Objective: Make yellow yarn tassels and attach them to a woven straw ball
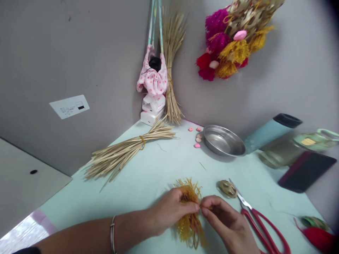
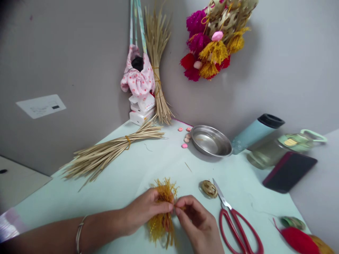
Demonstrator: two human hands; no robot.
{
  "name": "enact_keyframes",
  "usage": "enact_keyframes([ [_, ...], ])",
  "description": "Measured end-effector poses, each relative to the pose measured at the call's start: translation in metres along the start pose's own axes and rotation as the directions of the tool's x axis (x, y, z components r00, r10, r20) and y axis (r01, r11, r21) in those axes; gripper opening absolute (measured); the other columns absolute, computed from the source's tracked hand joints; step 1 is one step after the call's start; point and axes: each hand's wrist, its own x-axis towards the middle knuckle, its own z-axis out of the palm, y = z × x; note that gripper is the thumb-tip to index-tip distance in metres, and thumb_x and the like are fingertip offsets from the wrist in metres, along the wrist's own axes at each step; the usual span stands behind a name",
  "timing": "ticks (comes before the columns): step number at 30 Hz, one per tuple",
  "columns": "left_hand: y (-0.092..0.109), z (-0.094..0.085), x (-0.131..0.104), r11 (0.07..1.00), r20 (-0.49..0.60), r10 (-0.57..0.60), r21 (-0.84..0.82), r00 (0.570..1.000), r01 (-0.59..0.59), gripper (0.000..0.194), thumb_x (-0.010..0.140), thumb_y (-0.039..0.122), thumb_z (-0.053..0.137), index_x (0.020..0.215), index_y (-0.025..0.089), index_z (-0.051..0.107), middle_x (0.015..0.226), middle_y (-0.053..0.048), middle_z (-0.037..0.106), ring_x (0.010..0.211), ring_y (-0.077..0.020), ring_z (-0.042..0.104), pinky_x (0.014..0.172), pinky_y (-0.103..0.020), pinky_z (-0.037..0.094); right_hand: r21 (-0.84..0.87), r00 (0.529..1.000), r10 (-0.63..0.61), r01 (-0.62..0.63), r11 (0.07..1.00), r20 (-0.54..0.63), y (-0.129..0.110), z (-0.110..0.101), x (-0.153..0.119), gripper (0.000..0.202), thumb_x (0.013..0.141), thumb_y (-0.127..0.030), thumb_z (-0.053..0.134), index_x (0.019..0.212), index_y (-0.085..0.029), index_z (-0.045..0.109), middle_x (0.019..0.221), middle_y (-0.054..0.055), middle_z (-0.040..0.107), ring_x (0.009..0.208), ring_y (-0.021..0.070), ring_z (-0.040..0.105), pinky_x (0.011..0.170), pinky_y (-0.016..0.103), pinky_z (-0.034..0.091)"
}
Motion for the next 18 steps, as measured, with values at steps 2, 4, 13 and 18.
enact_keyframes([
  [2, 0.001, 0.001, -0.001, 1.000, -0.002, -0.002, -0.005, 1.000, 0.002, 0.018, 0.069, 0.028, 0.066, 0.080, 0.014, 0.061, 0.070, 0.000, 0.057, 0.065, -0.0115, 0.053, 0.064, -0.024, 0.041, 0.010, 1.000, 0.004, -0.004, 1.000, 0.010, 0.004, 0.000, 0.000, 0.017, 0.074, -0.036, 0.074, 0.075, -0.022, 0.064, 0.076, 0.000, 0.063, 0.074, 0.0165, 0.057, 0.067, 0.021, 0.047],
  [4, 0.003, 0.003, -0.001, 1.000, 0.000, -0.009, -0.014, 1.000, 0.009, 0.019, 0.069, 0.029, 0.066, 0.079, 0.014, 0.061, 0.069, 0.000, 0.057, 0.063, -0.0117, 0.054, 0.062, -0.024, 0.041, 0.019, 1.000, -0.007, 0.007, 1.000, 0.011, 0.008, 0.002, 0.000, 0.017, 0.076, -0.036, 0.073, 0.076, -0.022, 0.063, 0.074, -0.001, 0.062, 0.073, 0.0159, 0.056, 0.066, 0.021, 0.046],
  [13, 0.002, 0.002, -0.001, 1.000, 0.064, 0.016, 0.005, 0.998, -0.017, 0.020, 0.071, 0.031, 0.065, 0.079, 0.013, 0.060, 0.068, 0.000, 0.056, 0.059, -0.0109, 0.054, 0.061, -0.024, 0.045, -0.090, 0.997, -0.048, 0.054, 0.995, 0.063, 0.012, -0.003, 0.002, 0.016, 0.078, -0.034, 0.069, 0.083, -0.023, 0.058, 0.075, 0.000, 0.057, 0.071, 0.0174, 0.057, 0.061, 0.023, 0.048],
  [18, -0.004, -0.001, 0.000, 0.996, 0.083, 0.016, 0.082, 0.996, -0.023, 0.023, 0.072, 0.032, 0.064, 0.084, 0.014, 0.061, 0.072, -0.002, 0.060, 0.056, -0.0121, 0.058, 0.059, -0.026, 0.048, -0.037, 0.997, -0.039, 0.042, 0.998, 0.071, 0.015, -0.001, 0.001, 0.014, 0.081, -0.034, 0.065, 0.085, -0.023, 0.056, 0.077, 0.000, 0.056, 0.072, 0.0175, 0.057, 0.064, 0.026, 0.050],
])
